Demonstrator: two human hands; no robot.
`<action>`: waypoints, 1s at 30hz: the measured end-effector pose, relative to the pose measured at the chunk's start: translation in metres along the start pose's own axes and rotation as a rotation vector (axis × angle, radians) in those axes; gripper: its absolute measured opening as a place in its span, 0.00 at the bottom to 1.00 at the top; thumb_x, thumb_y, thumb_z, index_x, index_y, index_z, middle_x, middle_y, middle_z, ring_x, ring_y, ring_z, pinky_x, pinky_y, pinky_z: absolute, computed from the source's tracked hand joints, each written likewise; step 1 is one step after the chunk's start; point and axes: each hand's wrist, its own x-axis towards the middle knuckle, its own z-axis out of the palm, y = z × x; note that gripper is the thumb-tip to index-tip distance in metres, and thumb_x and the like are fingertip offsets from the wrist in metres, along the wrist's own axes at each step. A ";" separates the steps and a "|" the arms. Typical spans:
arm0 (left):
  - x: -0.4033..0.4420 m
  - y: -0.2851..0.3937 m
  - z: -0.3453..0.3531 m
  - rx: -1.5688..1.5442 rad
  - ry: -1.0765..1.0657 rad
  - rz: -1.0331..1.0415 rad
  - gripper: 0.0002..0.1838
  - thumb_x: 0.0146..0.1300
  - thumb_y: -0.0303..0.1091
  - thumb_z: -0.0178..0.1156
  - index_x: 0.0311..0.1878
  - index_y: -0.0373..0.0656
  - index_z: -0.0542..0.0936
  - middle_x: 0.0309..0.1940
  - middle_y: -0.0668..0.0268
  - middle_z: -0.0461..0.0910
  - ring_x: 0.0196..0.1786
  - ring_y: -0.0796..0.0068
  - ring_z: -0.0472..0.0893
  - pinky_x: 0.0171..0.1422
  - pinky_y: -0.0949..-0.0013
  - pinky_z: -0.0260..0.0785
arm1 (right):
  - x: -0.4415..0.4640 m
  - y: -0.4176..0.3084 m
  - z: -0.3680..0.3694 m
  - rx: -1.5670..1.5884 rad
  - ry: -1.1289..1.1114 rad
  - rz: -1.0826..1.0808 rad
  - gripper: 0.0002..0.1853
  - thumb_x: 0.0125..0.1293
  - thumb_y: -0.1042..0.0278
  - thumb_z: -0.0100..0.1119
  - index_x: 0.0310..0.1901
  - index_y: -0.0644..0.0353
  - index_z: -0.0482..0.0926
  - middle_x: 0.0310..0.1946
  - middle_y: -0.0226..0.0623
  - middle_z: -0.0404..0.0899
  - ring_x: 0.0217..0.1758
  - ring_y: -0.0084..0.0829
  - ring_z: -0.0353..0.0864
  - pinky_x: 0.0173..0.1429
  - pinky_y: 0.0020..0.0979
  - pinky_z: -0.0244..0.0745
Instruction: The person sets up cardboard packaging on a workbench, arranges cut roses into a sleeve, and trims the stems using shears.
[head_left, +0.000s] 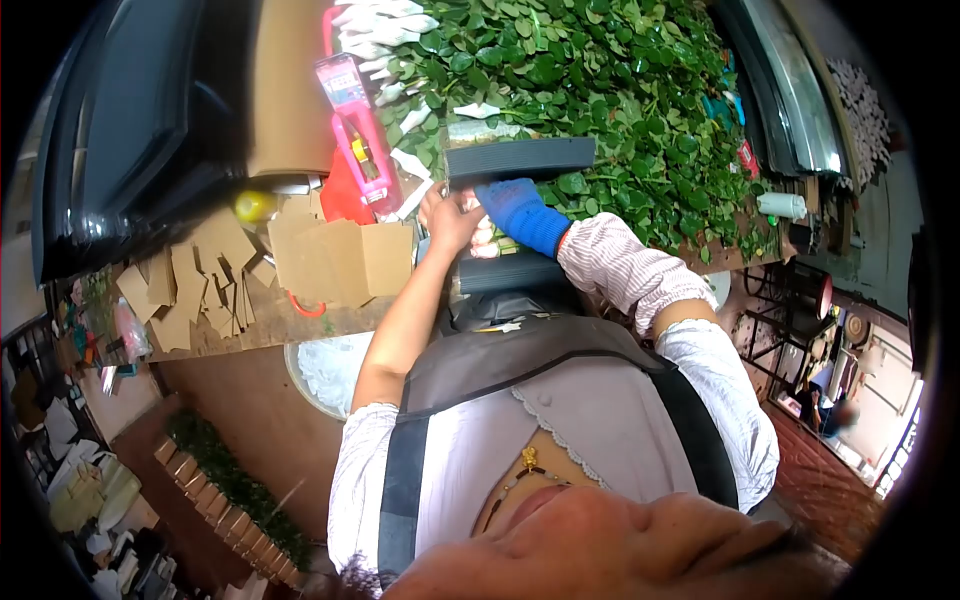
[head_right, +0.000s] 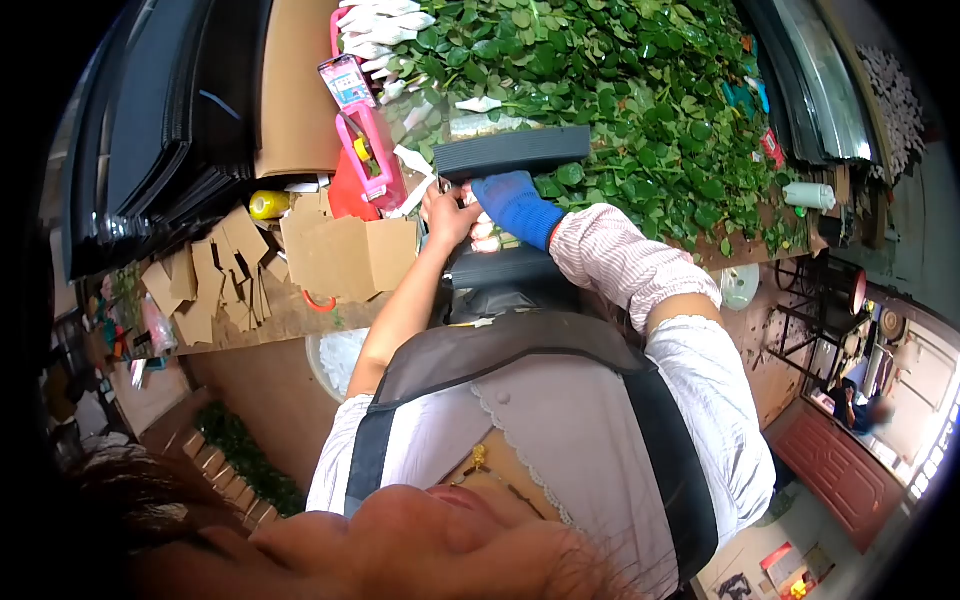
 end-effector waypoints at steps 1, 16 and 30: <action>-0.002 0.002 0.001 -0.009 0.039 0.010 0.25 0.47 0.53 0.74 0.39 0.41 0.86 0.69 0.42 0.64 0.72 0.43 0.59 0.74 0.44 0.49 | -0.002 0.002 -0.002 -0.001 0.000 0.006 0.12 0.67 0.61 0.53 0.48 0.50 0.82 0.41 0.38 0.87 0.43 0.39 0.88 0.43 0.44 0.79; -0.022 0.018 -0.026 -0.155 0.259 0.217 0.32 0.48 0.43 0.78 0.50 0.37 0.73 0.44 0.53 0.76 0.52 0.49 0.73 0.59 0.54 0.64 | -0.094 0.002 -0.073 0.624 0.380 -0.271 0.24 0.65 0.61 0.63 0.62 0.56 0.76 0.52 0.49 0.81 0.52 0.51 0.82 0.57 0.43 0.77; 0.203 0.007 -0.236 0.554 0.530 0.381 0.31 0.49 0.33 0.75 0.57 0.39 0.73 0.50 0.52 0.77 0.55 0.48 0.75 0.59 0.52 0.69 | -0.119 -0.008 -0.041 0.528 0.456 -0.172 0.19 0.64 0.62 0.64 0.54 0.60 0.81 0.48 0.47 0.84 0.50 0.47 0.84 0.53 0.42 0.79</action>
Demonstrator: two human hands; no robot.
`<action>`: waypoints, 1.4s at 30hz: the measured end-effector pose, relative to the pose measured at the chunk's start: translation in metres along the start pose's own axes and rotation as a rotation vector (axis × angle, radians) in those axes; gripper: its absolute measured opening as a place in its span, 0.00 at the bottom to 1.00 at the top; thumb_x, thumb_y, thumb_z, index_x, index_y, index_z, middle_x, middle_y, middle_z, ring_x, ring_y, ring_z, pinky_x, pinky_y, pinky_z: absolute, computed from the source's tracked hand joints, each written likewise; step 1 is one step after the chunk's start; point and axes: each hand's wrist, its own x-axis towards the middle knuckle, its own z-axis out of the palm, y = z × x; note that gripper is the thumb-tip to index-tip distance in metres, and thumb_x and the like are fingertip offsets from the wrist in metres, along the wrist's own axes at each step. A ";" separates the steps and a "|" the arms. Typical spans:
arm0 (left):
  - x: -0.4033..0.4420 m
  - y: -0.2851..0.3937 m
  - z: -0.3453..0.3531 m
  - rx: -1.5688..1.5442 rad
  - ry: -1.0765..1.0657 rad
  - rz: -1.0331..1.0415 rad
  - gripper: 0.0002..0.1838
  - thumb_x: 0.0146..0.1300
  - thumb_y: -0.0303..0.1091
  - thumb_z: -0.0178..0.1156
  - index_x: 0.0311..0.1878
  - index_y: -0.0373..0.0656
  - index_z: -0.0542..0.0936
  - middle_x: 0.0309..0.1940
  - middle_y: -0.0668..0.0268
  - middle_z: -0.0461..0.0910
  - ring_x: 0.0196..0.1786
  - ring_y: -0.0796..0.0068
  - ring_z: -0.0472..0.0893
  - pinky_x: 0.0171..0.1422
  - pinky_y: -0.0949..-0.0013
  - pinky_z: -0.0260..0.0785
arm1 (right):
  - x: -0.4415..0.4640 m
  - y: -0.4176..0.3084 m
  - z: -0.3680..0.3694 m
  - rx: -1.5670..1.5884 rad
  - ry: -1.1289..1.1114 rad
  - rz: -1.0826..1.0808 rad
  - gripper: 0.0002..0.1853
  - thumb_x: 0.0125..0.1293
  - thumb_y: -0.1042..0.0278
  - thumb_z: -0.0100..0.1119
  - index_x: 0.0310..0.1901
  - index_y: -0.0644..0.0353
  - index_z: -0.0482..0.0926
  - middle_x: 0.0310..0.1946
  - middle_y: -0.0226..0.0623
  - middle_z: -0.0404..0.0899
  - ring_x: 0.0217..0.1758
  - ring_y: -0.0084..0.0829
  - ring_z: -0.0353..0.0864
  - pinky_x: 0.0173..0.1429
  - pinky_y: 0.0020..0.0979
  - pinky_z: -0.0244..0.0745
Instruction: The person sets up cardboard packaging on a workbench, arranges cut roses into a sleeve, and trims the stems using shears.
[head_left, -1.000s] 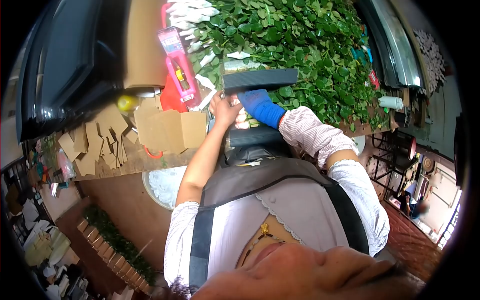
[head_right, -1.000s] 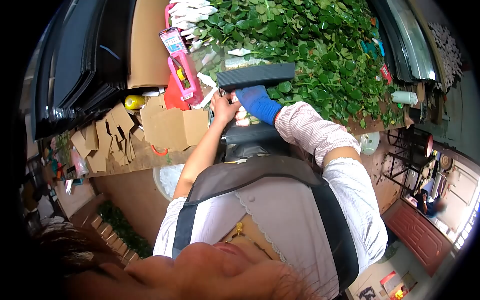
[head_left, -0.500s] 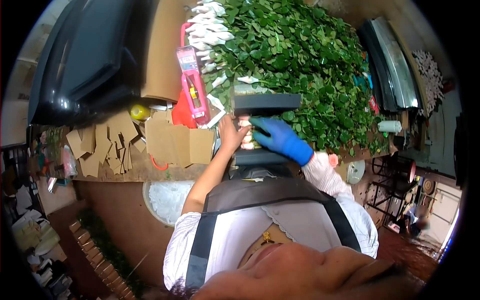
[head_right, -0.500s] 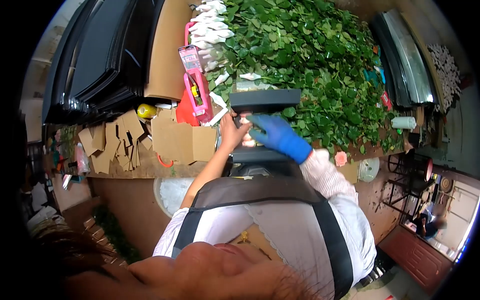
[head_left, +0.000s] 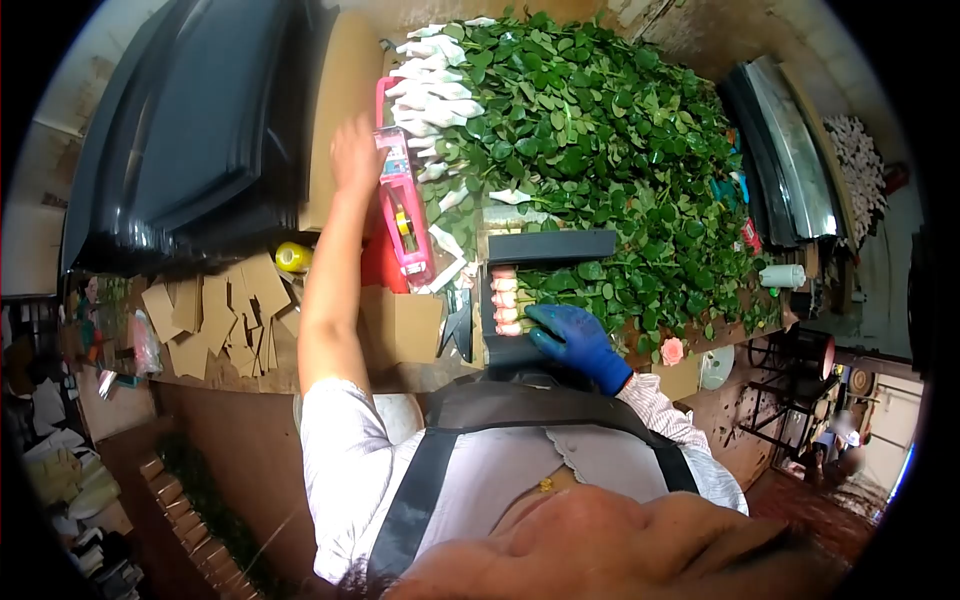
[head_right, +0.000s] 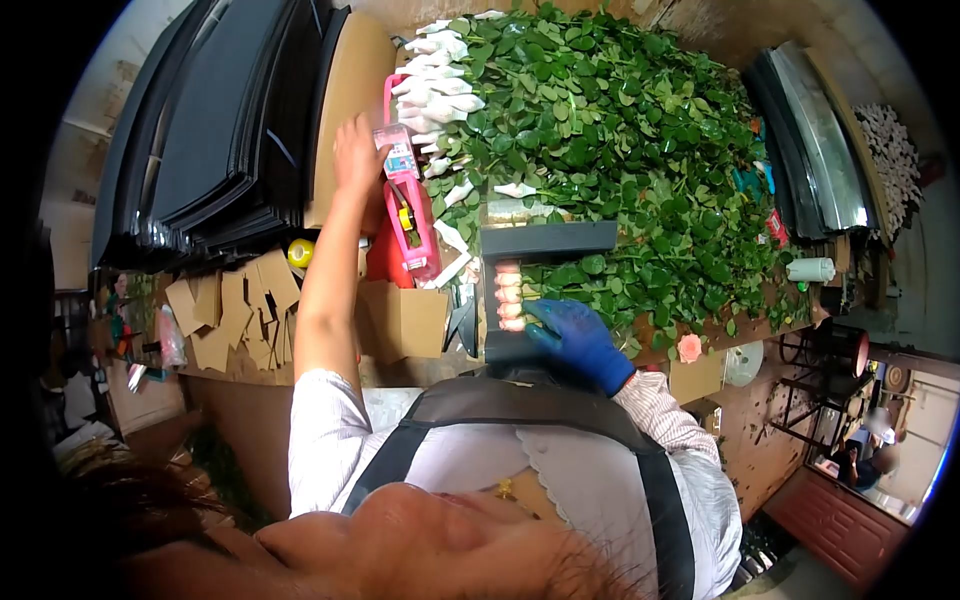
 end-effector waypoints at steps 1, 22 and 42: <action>0.007 -0.003 0.007 0.013 0.003 0.019 0.33 0.47 0.34 0.76 0.57 0.40 0.73 0.49 0.52 0.77 0.54 0.48 0.75 0.59 0.52 0.69 | 0.000 0.000 0.000 -0.005 0.001 0.005 0.19 0.63 0.62 0.65 0.54 0.60 0.81 0.48 0.47 0.84 0.50 0.47 0.84 0.53 0.42 0.79; -0.055 -0.008 -0.213 0.073 0.762 0.303 0.20 0.63 0.34 0.67 0.56 0.38 0.77 0.53 0.58 0.78 0.59 0.57 0.74 0.67 0.56 0.63 | 0.000 -0.009 -0.003 0.004 0.023 0.023 0.18 0.64 0.62 0.64 0.55 0.58 0.80 0.48 0.48 0.83 0.49 0.49 0.83 0.53 0.43 0.80; -0.110 0.147 -0.279 -0.053 0.513 0.424 0.15 0.67 0.20 0.61 0.57 0.36 0.82 0.37 0.56 0.77 0.39 0.60 0.78 0.44 0.61 0.74 | 0.013 -0.033 -0.044 1.077 -0.036 0.249 0.32 0.74 0.50 0.56 0.72 0.58 0.64 0.52 0.40 0.82 0.46 0.28 0.84 0.54 0.30 0.80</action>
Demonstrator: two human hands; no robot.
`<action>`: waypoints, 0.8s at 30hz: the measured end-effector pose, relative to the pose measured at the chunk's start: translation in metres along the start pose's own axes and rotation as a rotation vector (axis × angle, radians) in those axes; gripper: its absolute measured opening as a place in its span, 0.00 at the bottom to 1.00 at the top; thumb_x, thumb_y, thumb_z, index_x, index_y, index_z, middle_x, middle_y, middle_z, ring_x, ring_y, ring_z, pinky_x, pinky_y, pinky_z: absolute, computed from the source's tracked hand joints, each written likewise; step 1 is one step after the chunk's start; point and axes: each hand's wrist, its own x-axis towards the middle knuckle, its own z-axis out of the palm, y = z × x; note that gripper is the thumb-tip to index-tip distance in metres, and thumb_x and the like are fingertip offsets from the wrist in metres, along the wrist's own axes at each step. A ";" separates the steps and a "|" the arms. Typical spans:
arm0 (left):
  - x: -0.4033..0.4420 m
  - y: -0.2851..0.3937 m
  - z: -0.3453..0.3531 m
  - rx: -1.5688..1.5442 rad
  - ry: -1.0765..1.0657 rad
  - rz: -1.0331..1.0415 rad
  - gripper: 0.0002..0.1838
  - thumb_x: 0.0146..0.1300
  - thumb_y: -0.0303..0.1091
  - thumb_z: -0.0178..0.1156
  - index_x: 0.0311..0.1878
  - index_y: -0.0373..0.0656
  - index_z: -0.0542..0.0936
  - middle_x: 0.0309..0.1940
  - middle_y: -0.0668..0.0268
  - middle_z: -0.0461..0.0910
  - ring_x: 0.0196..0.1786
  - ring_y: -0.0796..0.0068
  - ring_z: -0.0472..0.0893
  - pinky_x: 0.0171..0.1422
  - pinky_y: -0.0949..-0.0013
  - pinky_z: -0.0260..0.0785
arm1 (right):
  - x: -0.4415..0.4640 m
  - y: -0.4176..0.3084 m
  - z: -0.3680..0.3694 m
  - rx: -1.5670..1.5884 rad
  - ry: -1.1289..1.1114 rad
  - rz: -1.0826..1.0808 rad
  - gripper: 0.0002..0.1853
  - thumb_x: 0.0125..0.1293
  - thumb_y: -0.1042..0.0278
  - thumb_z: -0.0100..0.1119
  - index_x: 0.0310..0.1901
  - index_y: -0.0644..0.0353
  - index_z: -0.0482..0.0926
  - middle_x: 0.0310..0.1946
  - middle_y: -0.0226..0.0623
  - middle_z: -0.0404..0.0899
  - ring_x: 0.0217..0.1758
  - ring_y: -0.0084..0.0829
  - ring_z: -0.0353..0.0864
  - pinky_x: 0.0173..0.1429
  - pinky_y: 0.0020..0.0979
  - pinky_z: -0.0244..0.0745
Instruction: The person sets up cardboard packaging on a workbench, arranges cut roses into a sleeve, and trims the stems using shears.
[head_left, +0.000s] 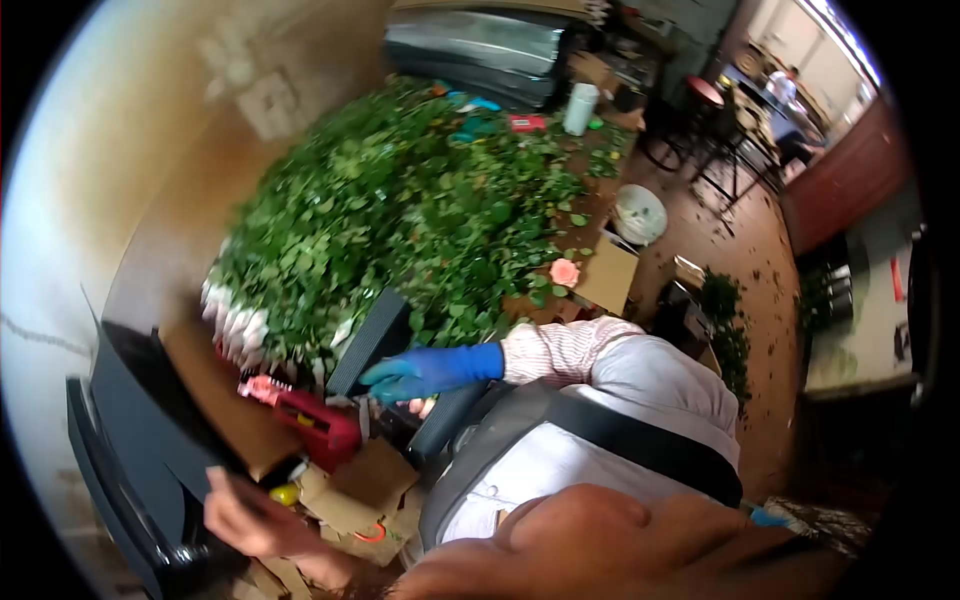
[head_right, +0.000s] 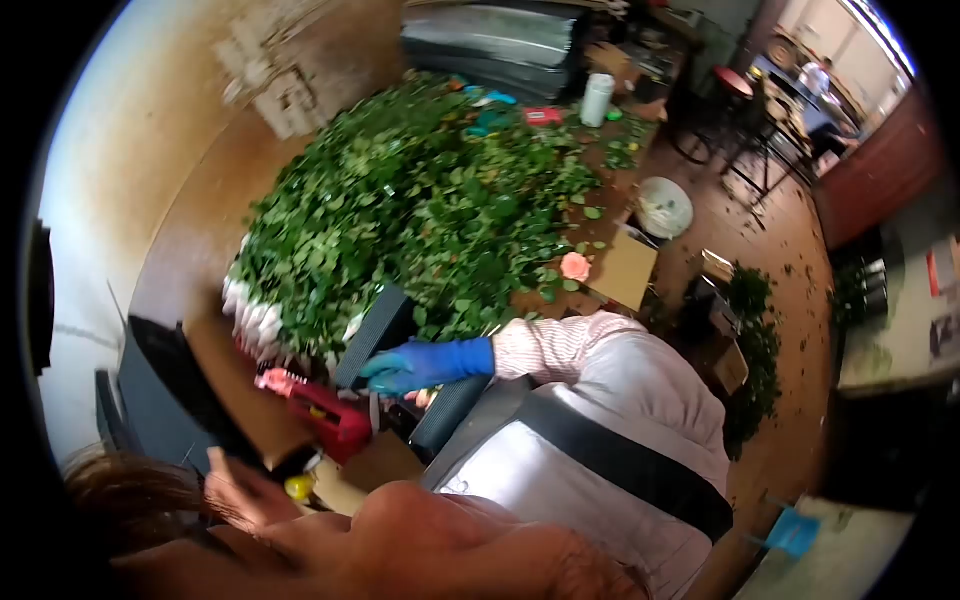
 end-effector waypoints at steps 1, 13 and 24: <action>-0.014 0.033 0.009 -0.155 -0.062 -0.026 0.14 0.65 0.21 0.64 0.54 0.34 0.83 0.36 0.58 0.77 0.38 0.63 0.77 0.41 0.64 0.73 | 0.004 -0.008 -0.001 0.258 -0.069 -0.082 0.32 0.74 0.48 0.57 0.71 0.58 0.63 0.47 0.38 0.81 0.42 0.27 0.82 0.50 0.30 0.80; -0.126 0.086 0.100 -0.480 -0.314 -0.551 0.20 0.67 0.37 0.66 0.54 0.33 0.76 0.50 0.55 0.75 0.50 0.61 0.74 0.55 0.60 0.68 | -0.010 0.064 -0.094 -0.319 0.244 -0.116 0.17 0.67 0.55 0.65 0.47 0.61 0.81 0.36 0.33 0.85 0.39 0.19 0.77 0.46 0.32 0.76; -0.237 0.054 0.173 -0.850 -0.693 -0.926 0.13 0.73 0.36 0.59 0.35 0.35 0.78 0.29 0.67 0.79 0.31 0.77 0.73 0.38 0.69 0.70 | -0.014 0.042 -0.120 -1.208 0.026 0.404 0.25 0.61 0.42 0.61 0.37 0.63 0.85 0.32 0.47 0.85 0.33 0.44 0.83 0.41 0.46 0.77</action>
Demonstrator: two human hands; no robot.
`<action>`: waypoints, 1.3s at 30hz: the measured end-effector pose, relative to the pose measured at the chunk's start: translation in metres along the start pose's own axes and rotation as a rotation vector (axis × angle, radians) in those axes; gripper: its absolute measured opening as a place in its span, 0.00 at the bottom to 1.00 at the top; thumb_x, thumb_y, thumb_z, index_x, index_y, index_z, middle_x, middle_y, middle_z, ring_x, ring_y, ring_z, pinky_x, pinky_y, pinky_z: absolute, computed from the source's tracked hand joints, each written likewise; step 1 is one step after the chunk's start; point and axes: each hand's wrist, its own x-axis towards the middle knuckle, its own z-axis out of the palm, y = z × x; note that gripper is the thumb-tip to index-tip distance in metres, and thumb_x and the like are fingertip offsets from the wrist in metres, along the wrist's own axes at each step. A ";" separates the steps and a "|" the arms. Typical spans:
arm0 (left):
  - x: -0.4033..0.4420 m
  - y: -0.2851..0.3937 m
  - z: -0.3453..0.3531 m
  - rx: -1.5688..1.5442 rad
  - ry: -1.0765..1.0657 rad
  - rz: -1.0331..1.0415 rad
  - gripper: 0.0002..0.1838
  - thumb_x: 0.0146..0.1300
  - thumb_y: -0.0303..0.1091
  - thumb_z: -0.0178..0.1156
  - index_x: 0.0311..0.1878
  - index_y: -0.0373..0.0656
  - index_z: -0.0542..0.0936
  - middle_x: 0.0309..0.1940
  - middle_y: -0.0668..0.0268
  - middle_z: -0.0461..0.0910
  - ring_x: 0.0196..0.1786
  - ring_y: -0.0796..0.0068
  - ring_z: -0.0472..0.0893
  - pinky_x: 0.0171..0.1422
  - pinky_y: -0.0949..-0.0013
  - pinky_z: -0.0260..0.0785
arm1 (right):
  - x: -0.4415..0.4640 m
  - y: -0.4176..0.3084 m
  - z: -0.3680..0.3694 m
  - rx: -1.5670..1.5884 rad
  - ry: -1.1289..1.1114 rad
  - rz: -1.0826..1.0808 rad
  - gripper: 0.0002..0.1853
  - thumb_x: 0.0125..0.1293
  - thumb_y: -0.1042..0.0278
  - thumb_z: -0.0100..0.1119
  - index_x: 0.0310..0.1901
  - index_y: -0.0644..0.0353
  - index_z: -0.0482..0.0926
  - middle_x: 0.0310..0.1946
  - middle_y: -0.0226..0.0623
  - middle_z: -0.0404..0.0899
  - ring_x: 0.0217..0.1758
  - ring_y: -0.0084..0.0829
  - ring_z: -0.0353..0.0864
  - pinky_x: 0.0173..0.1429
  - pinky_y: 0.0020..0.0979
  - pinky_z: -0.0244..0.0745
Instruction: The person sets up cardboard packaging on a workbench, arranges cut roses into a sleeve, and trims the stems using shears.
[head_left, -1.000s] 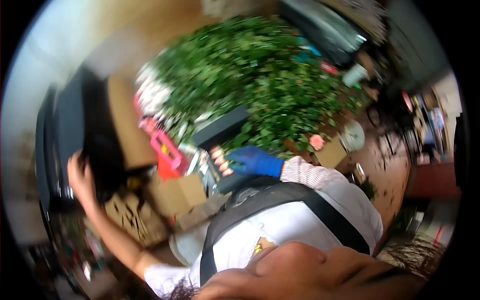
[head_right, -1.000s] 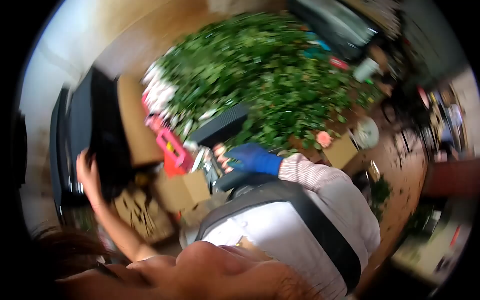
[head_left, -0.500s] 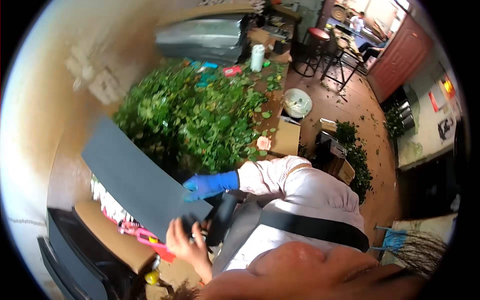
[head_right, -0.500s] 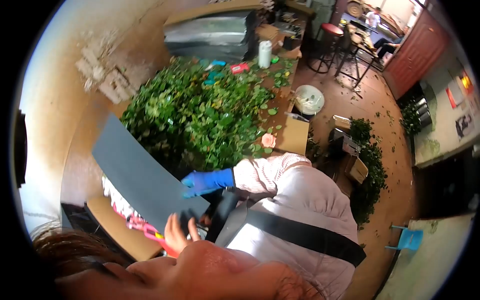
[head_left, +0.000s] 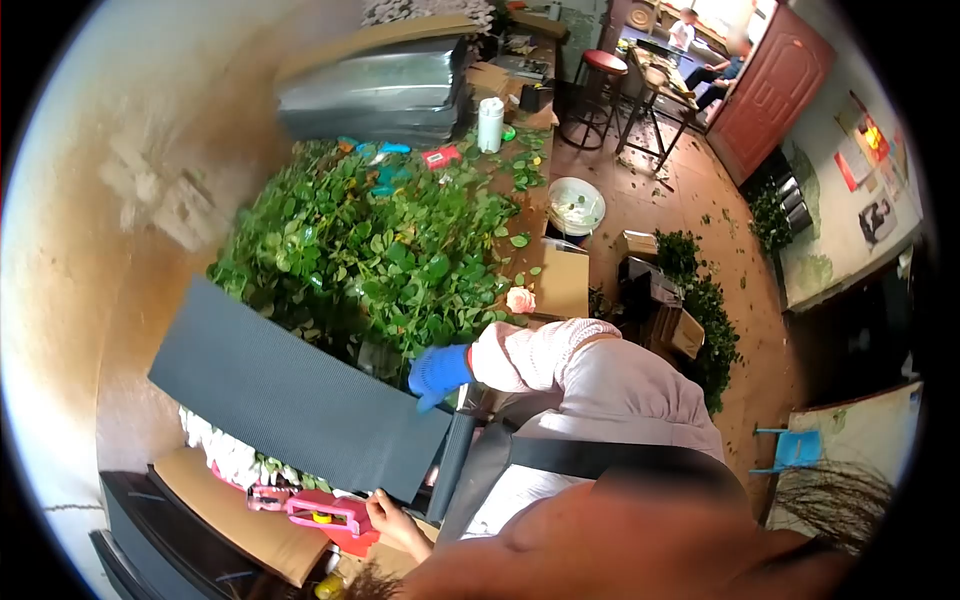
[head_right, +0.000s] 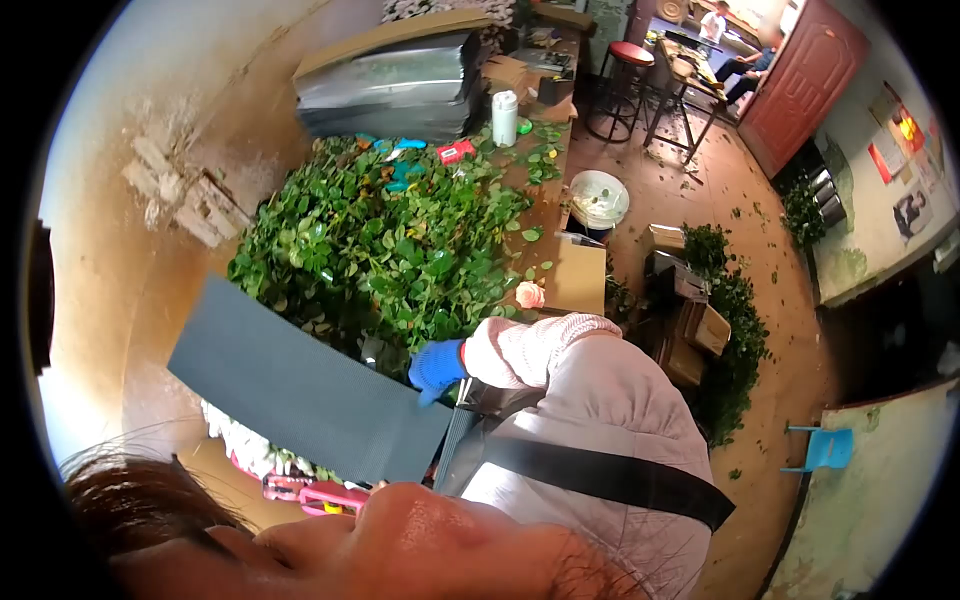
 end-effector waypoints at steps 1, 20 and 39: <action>0.003 -0.001 0.007 0.081 0.033 0.075 0.14 0.72 0.36 0.60 0.34 0.34 0.77 0.28 0.66 0.79 0.31 0.76 0.73 0.38 0.68 0.71 | 0.001 0.003 0.007 -0.086 0.122 0.012 0.20 0.55 0.47 0.63 0.28 0.59 0.86 0.28 0.48 0.84 0.33 0.50 0.83 0.39 0.47 0.76; -0.019 0.002 0.013 0.370 -0.090 -0.060 0.19 0.64 0.43 0.67 0.24 0.38 0.78 0.20 0.57 0.79 0.22 0.60 0.79 0.29 0.60 0.70 | 0.072 -0.024 0.079 -0.129 -0.166 -0.814 0.20 0.63 0.55 0.61 0.58 0.37 0.81 0.42 0.38 0.83 0.46 0.43 0.81 0.51 0.45 0.77; 0.018 0.003 0.058 0.647 -0.419 0.681 0.29 0.66 0.54 0.56 0.64 0.47 0.75 0.64 0.59 0.74 0.69 0.60 0.69 0.76 0.54 0.56 | 0.065 -0.138 -0.012 -0.229 0.682 -0.718 0.19 0.62 0.53 0.61 0.53 0.48 0.80 0.50 0.41 0.82 0.50 0.43 0.83 0.53 0.45 0.77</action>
